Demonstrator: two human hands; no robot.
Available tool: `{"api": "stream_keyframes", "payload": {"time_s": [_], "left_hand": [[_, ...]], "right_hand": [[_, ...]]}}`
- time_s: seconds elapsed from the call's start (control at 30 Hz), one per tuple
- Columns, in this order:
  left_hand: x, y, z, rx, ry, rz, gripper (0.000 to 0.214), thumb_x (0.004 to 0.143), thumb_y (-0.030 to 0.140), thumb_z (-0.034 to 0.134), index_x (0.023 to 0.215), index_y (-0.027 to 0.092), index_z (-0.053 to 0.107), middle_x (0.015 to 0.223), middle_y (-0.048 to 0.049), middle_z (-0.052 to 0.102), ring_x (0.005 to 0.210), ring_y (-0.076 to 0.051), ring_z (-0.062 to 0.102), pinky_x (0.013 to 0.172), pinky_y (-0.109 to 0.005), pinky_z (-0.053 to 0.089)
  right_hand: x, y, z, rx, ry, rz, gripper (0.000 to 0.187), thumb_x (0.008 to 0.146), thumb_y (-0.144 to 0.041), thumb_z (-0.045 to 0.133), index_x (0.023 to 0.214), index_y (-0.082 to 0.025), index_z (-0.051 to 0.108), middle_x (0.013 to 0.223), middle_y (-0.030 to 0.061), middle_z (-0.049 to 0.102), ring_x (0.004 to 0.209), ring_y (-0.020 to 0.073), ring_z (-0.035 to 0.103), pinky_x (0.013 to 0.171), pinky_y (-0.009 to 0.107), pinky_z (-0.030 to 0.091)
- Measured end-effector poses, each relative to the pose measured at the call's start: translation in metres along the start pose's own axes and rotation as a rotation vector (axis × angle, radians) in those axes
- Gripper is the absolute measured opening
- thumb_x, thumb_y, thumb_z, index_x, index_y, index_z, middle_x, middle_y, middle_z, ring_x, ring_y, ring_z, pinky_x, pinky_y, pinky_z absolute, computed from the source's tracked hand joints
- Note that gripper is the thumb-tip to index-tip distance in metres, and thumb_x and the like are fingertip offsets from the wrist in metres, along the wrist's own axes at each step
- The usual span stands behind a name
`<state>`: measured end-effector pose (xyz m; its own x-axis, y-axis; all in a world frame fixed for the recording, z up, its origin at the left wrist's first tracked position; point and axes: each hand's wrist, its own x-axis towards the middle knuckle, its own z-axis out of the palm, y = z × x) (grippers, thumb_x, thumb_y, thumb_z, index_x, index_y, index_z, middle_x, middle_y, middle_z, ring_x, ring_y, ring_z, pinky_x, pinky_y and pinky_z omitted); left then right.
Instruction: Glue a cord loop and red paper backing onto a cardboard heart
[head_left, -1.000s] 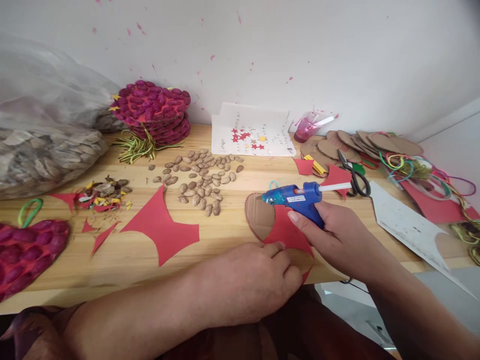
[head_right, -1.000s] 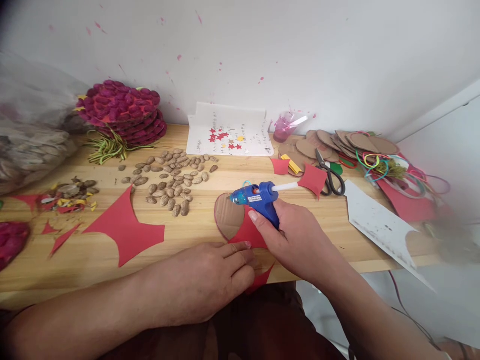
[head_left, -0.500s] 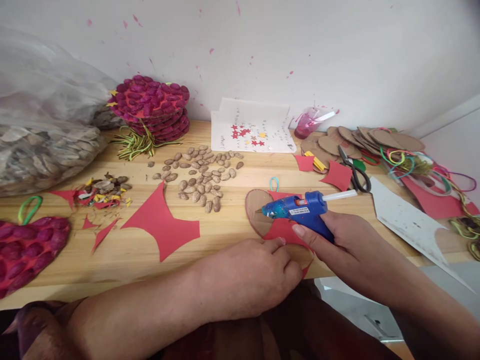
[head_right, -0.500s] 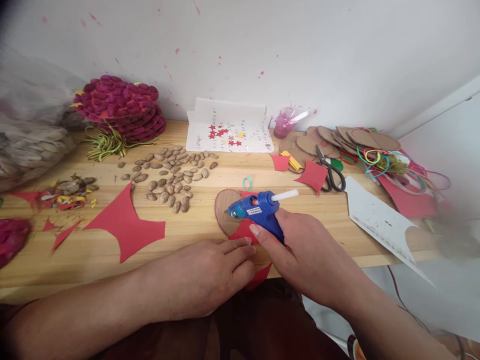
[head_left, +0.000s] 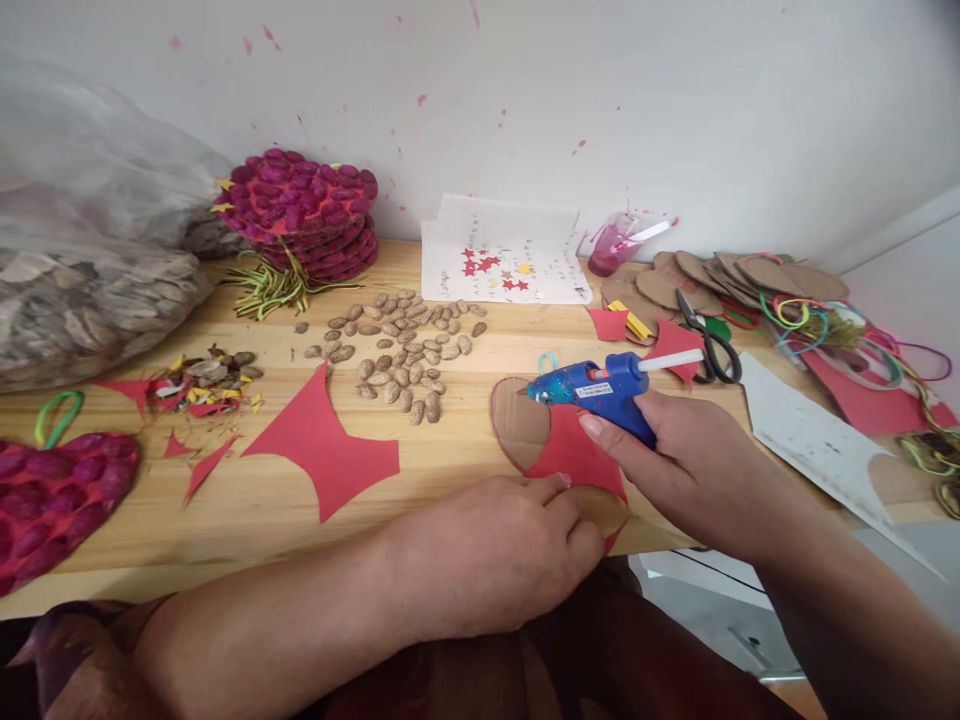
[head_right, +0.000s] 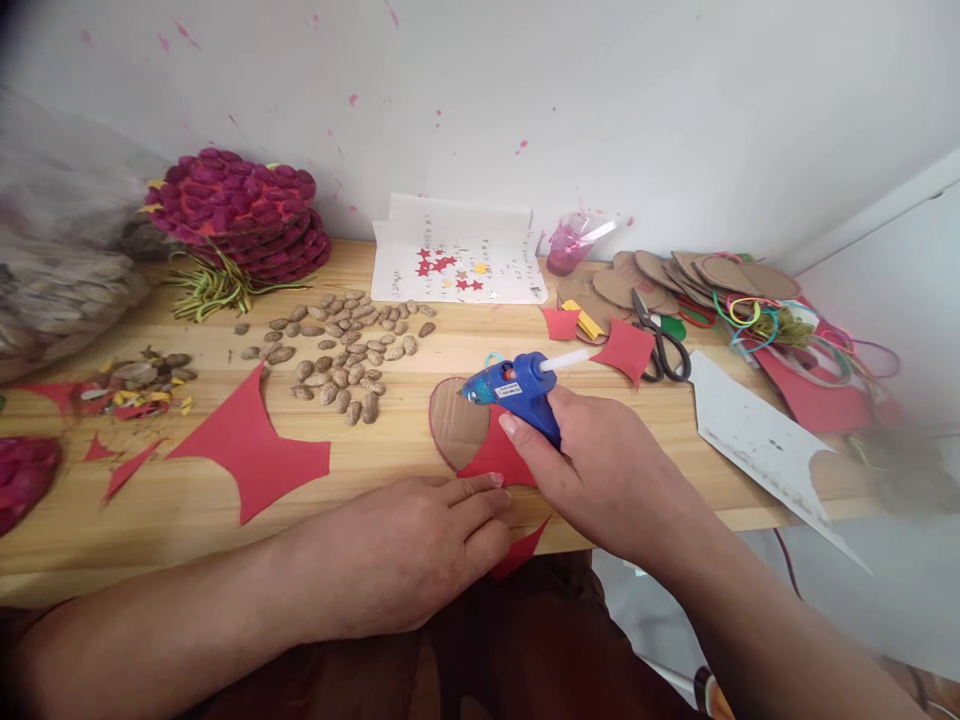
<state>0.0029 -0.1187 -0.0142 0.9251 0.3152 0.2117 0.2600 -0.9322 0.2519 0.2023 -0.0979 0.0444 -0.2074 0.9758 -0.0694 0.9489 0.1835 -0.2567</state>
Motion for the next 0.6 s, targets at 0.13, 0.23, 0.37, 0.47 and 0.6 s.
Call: {"api": "stream_keyframes", "payload": {"time_s": [0.13,0.23,0.37,0.47,0.6], "left_hand": [[0.0,0.001,-0.002,0.051,-0.035,0.014,0.021,0.096,0.014,0.044,0.111,0.012,0.06,0.112,-0.0111,0.068,0.106,-0.023,0.064,0.081,-0.032,0.053],[0.0,0.0,-0.001,0.037,-0.024,0.013,0.019,0.096,0.015,0.046,0.108,0.013,0.06,0.109,-0.0116,0.069,0.102,-0.023,0.065,0.079,-0.032,0.054],[0.0,-0.001,0.001,0.026,-0.015,0.026,0.017,0.095,0.014,0.045,0.104,0.012,0.061,0.105,-0.0112,0.068,0.101,-0.024,0.065,0.082,-0.033,0.055],[-0.001,-0.001,0.0,0.046,-0.006,0.047,0.019,0.094,0.013,0.046,0.105,0.011,0.061,0.103,-0.0112,0.068,0.103,-0.025,0.064,0.086,-0.034,0.054],[-0.001,0.0,-0.001,0.073,0.002,0.055,0.021,0.093,0.013,0.049,0.111,0.008,0.06,0.104,-0.0123,0.068,0.099,-0.024,0.064,0.086,-0.034,0.054]], "right_hand": [[-0.001,-0.001,0.002,-0.016,-0.019,-0.013,0.04,0.094,-0.052,0.045,0.065,-0.025,0.045,0.053,0.0005,0.053,0.046,0.0164,0.045,0.048,0.032,0.031],[-0.004,-0.002,0.002,-0.031,-0.041,-0.023,0.041,0.095,-0.053,0.044,0.065,-0.025,0.046,0.052,0.0008,0.053,0.044,0.0164,0.045,0.048,0.032,0.029],[-0.012,-0.004,-0.001,-0.065,-0.089,-0.016,0.044,0.095,-0.057,0.042,0.065,-0.025,0.047,0.054,0.0021,0.056,0.044,0.0162,0.045,0.047,0.031,0.03],[-0.018,-0.005,-0.003,-0.081,-0.114,-0.026,0.044,0.095,-0.058,0.041,0.067,-0.025,0.049,0.051,0.0015,0.055,0.042,0.0159,0.043,0.045,0.031,0.03],[-0.026,-0.006,-0.002,-0.095,-0.111,-0.06,0.045,0.095,-0.06,0.04,0.068,-0.026,0.051,0.048,0.001,0.052,0.039,0.016,0.04,0.044,0.031,0.028]]}}
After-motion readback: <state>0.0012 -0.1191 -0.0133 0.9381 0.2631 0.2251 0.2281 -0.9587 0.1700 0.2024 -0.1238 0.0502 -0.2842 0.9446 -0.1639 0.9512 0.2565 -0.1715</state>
